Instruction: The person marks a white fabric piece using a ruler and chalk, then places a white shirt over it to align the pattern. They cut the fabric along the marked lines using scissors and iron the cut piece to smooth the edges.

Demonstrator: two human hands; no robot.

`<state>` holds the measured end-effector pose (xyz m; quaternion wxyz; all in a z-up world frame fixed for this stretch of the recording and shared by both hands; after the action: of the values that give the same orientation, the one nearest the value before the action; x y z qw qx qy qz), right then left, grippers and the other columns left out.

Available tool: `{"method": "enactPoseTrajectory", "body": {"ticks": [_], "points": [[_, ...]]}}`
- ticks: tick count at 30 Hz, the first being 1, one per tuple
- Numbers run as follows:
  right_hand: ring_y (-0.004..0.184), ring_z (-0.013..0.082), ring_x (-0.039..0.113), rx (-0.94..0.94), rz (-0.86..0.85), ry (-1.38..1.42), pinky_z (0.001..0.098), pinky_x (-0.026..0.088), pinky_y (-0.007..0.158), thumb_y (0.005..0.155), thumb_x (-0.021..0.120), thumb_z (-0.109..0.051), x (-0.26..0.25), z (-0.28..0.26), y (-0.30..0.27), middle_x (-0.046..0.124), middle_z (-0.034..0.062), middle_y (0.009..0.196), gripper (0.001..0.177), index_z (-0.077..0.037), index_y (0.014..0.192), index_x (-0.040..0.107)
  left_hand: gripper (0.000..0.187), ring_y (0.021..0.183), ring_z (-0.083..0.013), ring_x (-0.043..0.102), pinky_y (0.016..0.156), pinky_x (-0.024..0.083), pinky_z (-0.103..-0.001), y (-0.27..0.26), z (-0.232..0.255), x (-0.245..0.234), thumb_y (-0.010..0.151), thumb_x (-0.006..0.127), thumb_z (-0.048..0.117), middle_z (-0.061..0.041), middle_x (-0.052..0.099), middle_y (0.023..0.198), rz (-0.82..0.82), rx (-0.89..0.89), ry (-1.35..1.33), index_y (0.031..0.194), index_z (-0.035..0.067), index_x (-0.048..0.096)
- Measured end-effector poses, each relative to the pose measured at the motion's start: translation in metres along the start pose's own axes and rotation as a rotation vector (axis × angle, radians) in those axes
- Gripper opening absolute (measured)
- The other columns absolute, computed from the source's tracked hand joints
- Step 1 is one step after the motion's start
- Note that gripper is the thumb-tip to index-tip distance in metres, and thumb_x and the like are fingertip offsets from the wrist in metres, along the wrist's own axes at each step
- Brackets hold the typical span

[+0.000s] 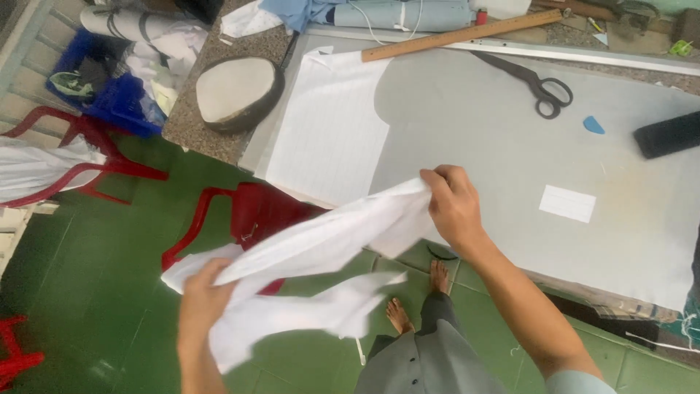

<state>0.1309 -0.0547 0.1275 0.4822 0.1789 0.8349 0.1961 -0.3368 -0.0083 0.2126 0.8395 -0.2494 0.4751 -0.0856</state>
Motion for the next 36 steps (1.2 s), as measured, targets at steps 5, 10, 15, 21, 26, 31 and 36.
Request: {"method": "enactPoseTrajectory", "body": {"ticks": [5, 10, 15, 21, 26, 31, 36], "points": [[0.091, 0.0340, 0.072, 0.395, -0.403, 0.398, 0.0438, 0.058, 0.081, 0.100, 0.059, -0.010, 0.032, 0.008, 0.013, 0.072, 0.0161, 0.104, 0.021, -0.003, 0.117, 0.068, 0.032, 0.085, -0.0200, 0.066, 0.078, 0.052, -0.036, 0.069, 0.022, -0.062, 0.068, 0.086, 0.000, -0.009, 0.075, 0.085, 0.201, 0.223, -0.169, 0.097, 0.010, 0.081], [0.079, 0.0263, 0.070, 0.770, -0.508, 0.657, 0.0410, 0.056, 0.075, 0.102, 0.060, -0.017, 0.077, 0.047, 0.058, 0.075, 0.0180, 0.084, 0.021, -0.003, 0.109, 0.075, 0.033, 0.079, -0.0131, 0.064, 0.076, 0.052, -0.031, 0.164, 0.080, -0.080, 0.066, 0.084, 0.004, -0.004, 0.070, 0.081, 0.323, 0.254, -0.318, 0.095, 0.019, 0.077], [0.072, 0.0195, 0.061, 0.937, -0.103, 0.582, 0.0353, 0.053, 0.067, 0.113, 0.049, -0.026, 0.061, 0.103, 0.074, 0.066, 0.0112, 0.075, 0.032, -0.006, 0.105, 0.072, 0.044, 0.100, -0.0322, 0.070, 0.089, 0.055, -0.042, 0.197, 0.194, -0.023, 0.071, 0.082, -0.004, -0.023, 0.072, 0.104, 0.134, 0.544, -0.436, 0.114, 0.004, 0.073], [0.109, 0.0509, 0.067, 1.155, -0.195, 0.187, 0.0555, 0.054, 0.096, 0.075, 0.088, -0.020, -0.059, 0.052, 0.083, 0.070, 0.0375, 0.108, 0.062, 0.010, 0.124, 0.065, 0.063, 0.133, -0.0312, 0.058, 0.114, 0.044, -0.045, 0.226, 0.287, 0.065, 0.075, 0.079, 0.000, -0.017, 0.066, 0.136, -0.374, 0.577, -0.431, 0.135, 0.007, 0.062], [0.095, 0.0384, 0.079, 1.111, -0.448, 0.254, 0.0527, 0.061, 0.087, 0.079, 0.081, -0.019, -0.072, 0.060, -0.084, 0.084, 0.0206, 0.101, 0.036, -0.007, 0.112, 0.079, 0.044, 0.115, -0.0379, 0.065, 0.102, 0.051, -0.049, 0.297, 0.155, 0.112, 0.074, 0.084, 0.007, -0.024, 0.072, 0.113, -0.619, 0.725, -0.014, 0.116, 0.001, 0.073], [0.039, 0.0207, 0.069, 1.029, -0.384, 0.684, 0.0329, 0.054, 0.042, 0.075, 0.080, -0.013, -0.131, 0.081, -0.152, 0.087, 0.0161, 0.054, 0.017, -0.008, 0.085, 0.093, 0.006, 0.057, -0.0234, 0.068, 0.058, 0.060, -0.040, 0.239, 0.157, 0.085, 0.078, 0.084, 0.007, -0.010, 0.072, 0.063, -0.924, 0.980, -0.278, 0.073, 0.004, 0.081], [0.084, 0.0159, 0.069, 1.175, -0.692, 0.325, 0.0296, 0.048, 0.081, 0.085, 0.074, -0.042, -0.148, 0.181, -0.071, 0.082, 0.0010, 0.094, 0.034, -0.011, 0.098, 0.083, 0.011, 0.084, -0.0154, 0.071, 0.079, 0.054, -0.028, 0.224, 0.244, 0.137, 0.085, 0.077, 0.014, -0.004, 0.078, 0.090, -0.445, 0.914, -0.089, 0.089, 0.005, 0.081]]}}
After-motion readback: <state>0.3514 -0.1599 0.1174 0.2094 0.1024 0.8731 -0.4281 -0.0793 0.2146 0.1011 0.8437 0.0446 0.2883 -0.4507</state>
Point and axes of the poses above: each hand's wrist, its own y-axis towards the middle knuckle, its own x-axis out of the palm, z = x × y, the point moved 3 cm from there along y, towards the middle knuckle
